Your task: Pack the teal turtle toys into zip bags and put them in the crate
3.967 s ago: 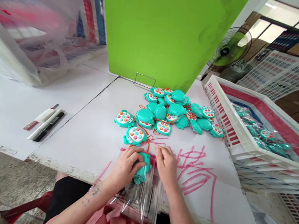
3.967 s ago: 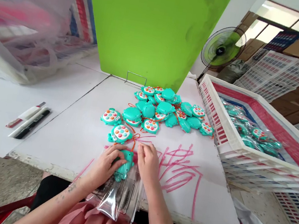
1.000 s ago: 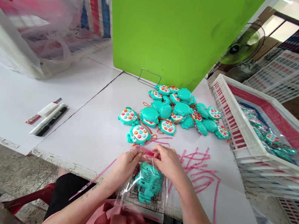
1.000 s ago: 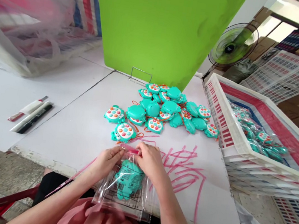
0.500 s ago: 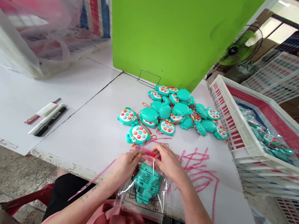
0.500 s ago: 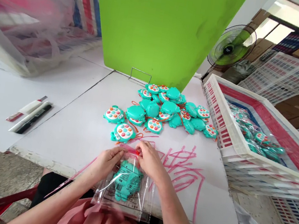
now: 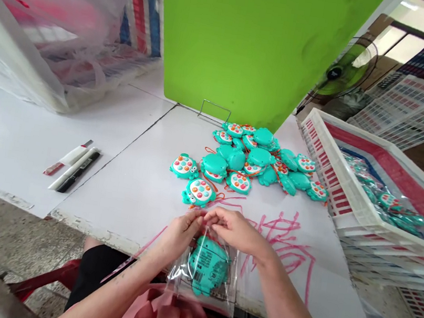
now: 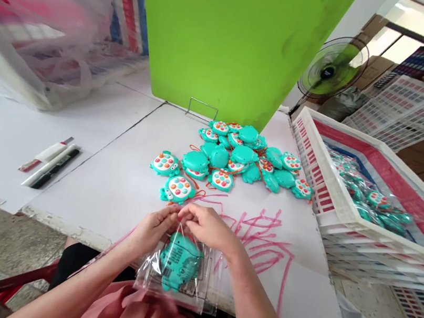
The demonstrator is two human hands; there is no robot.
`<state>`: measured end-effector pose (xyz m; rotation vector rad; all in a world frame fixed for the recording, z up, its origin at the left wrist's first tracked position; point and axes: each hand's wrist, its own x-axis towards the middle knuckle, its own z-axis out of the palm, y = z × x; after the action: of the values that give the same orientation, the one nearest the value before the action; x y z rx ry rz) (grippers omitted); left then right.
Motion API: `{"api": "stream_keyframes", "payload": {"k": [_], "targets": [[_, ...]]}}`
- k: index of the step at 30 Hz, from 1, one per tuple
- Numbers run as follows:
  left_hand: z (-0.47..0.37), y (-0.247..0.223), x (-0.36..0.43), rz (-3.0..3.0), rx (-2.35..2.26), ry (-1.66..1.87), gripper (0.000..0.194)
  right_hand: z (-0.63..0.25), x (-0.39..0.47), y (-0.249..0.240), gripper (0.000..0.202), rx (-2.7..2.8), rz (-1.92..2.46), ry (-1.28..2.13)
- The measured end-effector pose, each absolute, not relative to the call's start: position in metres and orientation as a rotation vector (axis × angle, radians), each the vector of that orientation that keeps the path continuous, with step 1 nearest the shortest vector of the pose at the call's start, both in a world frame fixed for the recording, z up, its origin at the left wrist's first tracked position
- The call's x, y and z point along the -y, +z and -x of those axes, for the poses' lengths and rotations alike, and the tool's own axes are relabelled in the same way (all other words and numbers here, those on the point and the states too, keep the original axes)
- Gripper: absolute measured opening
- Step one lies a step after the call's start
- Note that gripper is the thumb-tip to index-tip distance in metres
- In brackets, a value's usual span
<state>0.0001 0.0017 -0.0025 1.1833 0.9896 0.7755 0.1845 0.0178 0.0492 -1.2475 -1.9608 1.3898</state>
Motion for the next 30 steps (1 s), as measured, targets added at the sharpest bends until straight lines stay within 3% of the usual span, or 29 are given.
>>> {"api": "stream_keyframes", "payload": {"k": [8,12,18,23,30], "targets": [[0.003,0.002,-0.007,-1.129,-0.84,0.707,0.043,-0.188,-0.018,0.048,0.033,1.766,1.103,1.611],[0.002,-0.004,-0.006,-1.158,-0.888,0.698,0.038,-0.181,-0.015,0.06,0.024,1.849,1.27,1.198],[0.001,-0.005,-0.007,-1.216,-0.807,0.761,0.03,-0.157,-0.007,0.059,0.032,2.237,1.454,0.433],[0.002,0.001,-0.006,-1.382,-0.935,0.783,0.015,-0.145,0.001,0.046,0.028,2.407,1.459,0.152],[0.002,-0.003,-0.003,-1.465,-0.98,0.747,0.017,-0.148,-0.012,0.035,0.02,2.36,1.475,0.113]]}}
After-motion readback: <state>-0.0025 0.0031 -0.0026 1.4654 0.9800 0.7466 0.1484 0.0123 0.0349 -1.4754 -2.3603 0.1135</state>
